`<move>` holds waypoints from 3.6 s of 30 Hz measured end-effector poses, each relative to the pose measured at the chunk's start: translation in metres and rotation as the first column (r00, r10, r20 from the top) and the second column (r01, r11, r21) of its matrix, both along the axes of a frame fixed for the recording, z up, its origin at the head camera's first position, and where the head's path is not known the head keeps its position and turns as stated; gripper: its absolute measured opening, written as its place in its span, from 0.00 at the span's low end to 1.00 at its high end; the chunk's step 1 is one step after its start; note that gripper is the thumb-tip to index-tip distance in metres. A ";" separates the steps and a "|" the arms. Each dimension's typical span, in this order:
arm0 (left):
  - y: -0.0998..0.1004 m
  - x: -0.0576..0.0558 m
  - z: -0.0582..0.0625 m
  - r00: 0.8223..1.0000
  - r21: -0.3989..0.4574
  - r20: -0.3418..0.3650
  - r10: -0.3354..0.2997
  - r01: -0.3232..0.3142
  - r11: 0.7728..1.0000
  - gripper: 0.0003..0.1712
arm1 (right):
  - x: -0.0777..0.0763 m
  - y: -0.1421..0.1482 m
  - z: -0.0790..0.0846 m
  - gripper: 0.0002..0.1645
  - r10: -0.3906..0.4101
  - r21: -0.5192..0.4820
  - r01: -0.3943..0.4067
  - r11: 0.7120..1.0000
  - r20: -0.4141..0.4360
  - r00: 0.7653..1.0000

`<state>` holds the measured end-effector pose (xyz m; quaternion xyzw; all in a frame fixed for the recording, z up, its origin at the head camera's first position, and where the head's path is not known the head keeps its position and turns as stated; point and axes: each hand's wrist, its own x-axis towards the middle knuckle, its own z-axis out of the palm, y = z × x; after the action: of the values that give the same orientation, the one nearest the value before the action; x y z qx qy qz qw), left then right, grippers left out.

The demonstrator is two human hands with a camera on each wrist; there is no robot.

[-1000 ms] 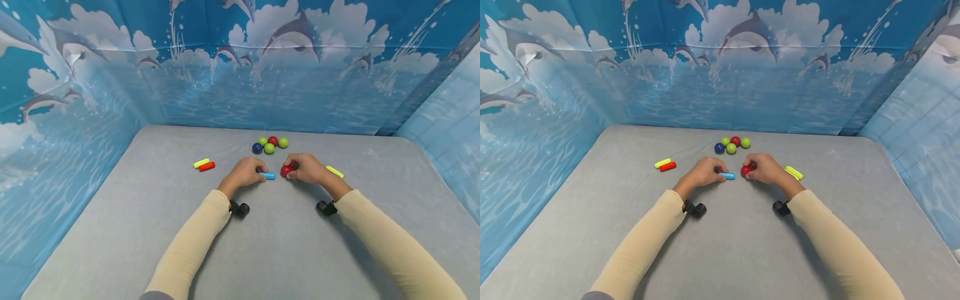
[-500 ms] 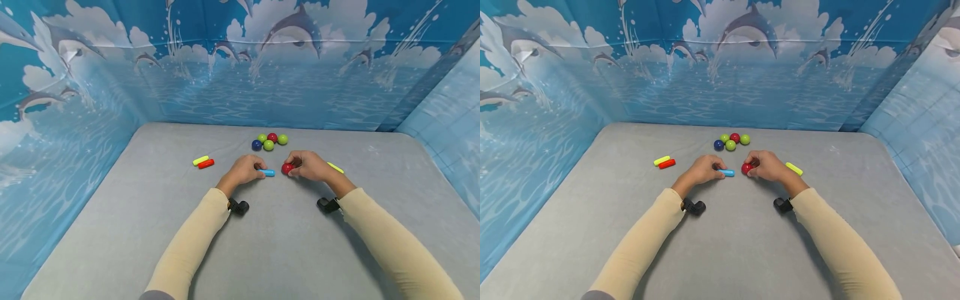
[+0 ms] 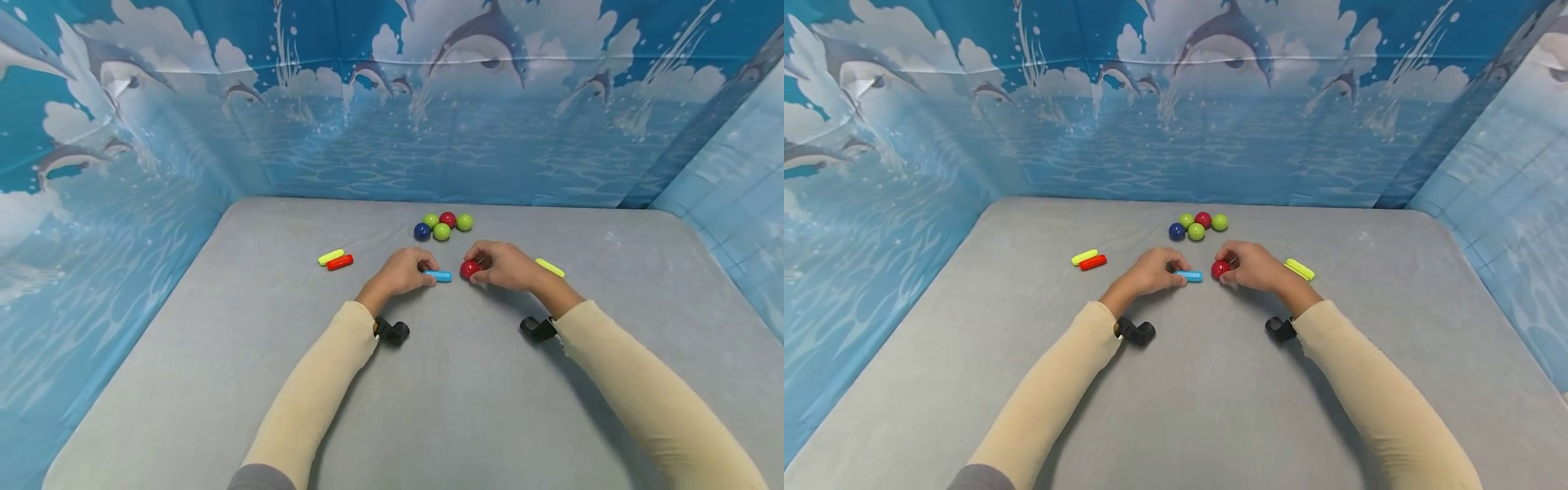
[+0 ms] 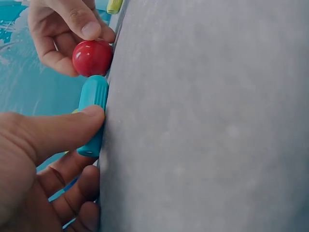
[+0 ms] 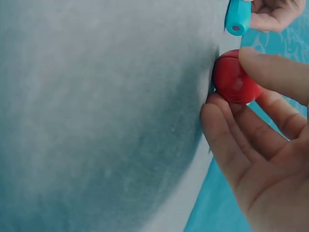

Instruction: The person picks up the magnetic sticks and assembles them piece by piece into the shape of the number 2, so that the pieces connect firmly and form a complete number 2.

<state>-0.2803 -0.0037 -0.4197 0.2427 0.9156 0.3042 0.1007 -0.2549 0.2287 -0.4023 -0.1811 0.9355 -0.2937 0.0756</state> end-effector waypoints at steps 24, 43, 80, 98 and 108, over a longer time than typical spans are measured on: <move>0.002 -0.004 0.007 0.998 0.057 -0.016 0.064 -0.063 0.996 0.12 | -0.006 -0.004 0.000 0.14 -0.004 -0.031 0.003 1.000 -0.014 1.000; 0.013 -0.005 0.003 0.998 0.032 -0.038 0.051 -0.050 0.998 0.13 | -0.010 -0.004 0.002 0.12 -0.013 -0.049 0.014 0.999 0.031 0.999; -0.022 -0.053 0.027 0.961 0.032 -0.082 0.265 -0.263 0.964 0.12 | -0.011 0.001 0.001 0.11 -0.042 -0.063 0.046 0.997 0.058 0.997; -0.003 -0.063 0.008 0.932 0.245 0.035 0.362 -0.359 0.901 0.22 | -0.010 -0.001 0.003 0.10 -0.020 -0.075 0.024 0.997 0.051 0.999; 0.008 -0.061 0.003 0.930 0.196 0.021 0.366 -0.363 0.911 0.20 | -0.014 -0.001 0.001 0.09 -0.023 -0.072 0.028 0.997 0.063 0.998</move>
<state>-0.3410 0.0048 -0.4172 0.0790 0.9111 0.4045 0.0104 -0.2689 0.2277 -0.4010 -0.1624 0.9236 -0.3342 0.0944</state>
